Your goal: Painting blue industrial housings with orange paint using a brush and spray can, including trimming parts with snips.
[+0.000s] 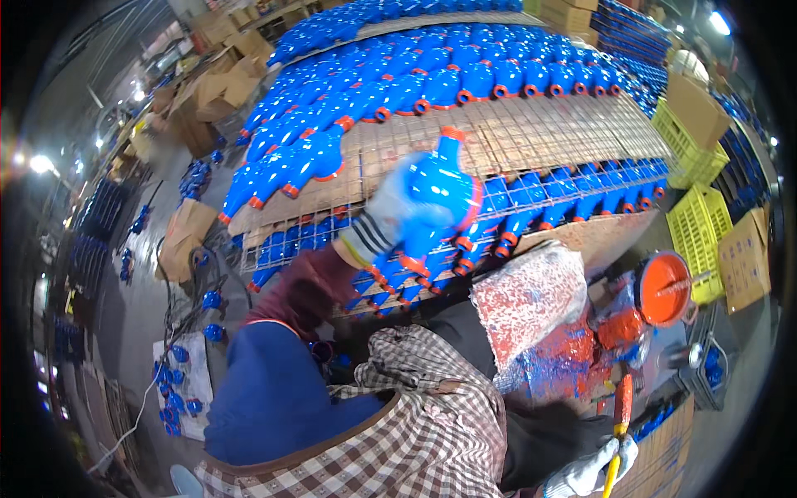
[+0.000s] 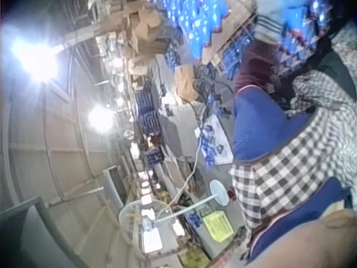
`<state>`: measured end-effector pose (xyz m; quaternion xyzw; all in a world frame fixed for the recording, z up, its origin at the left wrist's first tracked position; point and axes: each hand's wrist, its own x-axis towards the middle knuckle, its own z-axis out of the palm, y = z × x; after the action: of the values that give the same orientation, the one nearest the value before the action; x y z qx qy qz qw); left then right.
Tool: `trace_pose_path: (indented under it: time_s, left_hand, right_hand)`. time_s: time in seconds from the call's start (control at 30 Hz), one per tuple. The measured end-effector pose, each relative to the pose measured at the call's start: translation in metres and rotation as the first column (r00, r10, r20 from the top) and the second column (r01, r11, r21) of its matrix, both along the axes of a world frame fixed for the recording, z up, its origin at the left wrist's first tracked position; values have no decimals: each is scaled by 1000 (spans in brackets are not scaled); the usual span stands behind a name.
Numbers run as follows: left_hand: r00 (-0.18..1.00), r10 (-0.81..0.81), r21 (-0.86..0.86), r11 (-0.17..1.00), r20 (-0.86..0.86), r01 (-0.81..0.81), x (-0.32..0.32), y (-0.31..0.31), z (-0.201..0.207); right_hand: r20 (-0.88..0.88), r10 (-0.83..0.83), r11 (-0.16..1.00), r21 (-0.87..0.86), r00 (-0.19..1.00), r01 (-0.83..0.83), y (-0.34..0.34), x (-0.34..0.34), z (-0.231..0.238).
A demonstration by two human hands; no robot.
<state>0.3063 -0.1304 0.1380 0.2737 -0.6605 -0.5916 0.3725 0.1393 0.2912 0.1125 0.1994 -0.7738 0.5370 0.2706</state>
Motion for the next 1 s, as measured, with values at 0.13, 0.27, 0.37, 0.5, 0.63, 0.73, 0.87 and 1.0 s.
trace_pose_path:
  time_s: [0.13,0.27,0.37,0.5,0.63,0.73,0.87,1.0]
  left_hand:
    - [701,394,-453,884,594,-114,50,-66,28]
    - [266,630,-675,726,729,131,56,-114,45]
    - [135,656,-668,709,743,226,48,-139,48]
    - [153,688,-698,654,709,292,45,-148,50]
    - [317,761,-821,488,566,296,40,-110,48]
    - [802,462,-855,507,378,111,24,-40,20]
    - [771,-360,-589,501,525,634,-38,90,-49]
    - [409,-718,-434,164,563,886,-93,188,-122]
  right_hand:
    - [23,48,998,29,999,-48,-19,-10,9]
    - [58,97,995,-32,994,-95,-35,-12,15]
    - [26,85,996,2,996,-86,-36,-16,11]
    - [-92,97,994,67,991,-91,-28,-28,-8]
    - [-363,152,968,243,919,-64,-44,-36,-21]
    - [-446,232,968,195,864,-159,-83,-31,-9]
    - [136,661,673,-543,738,-502,-148,15,20]
    - [-18,797,579,-259,603,-773,-212,89,38]
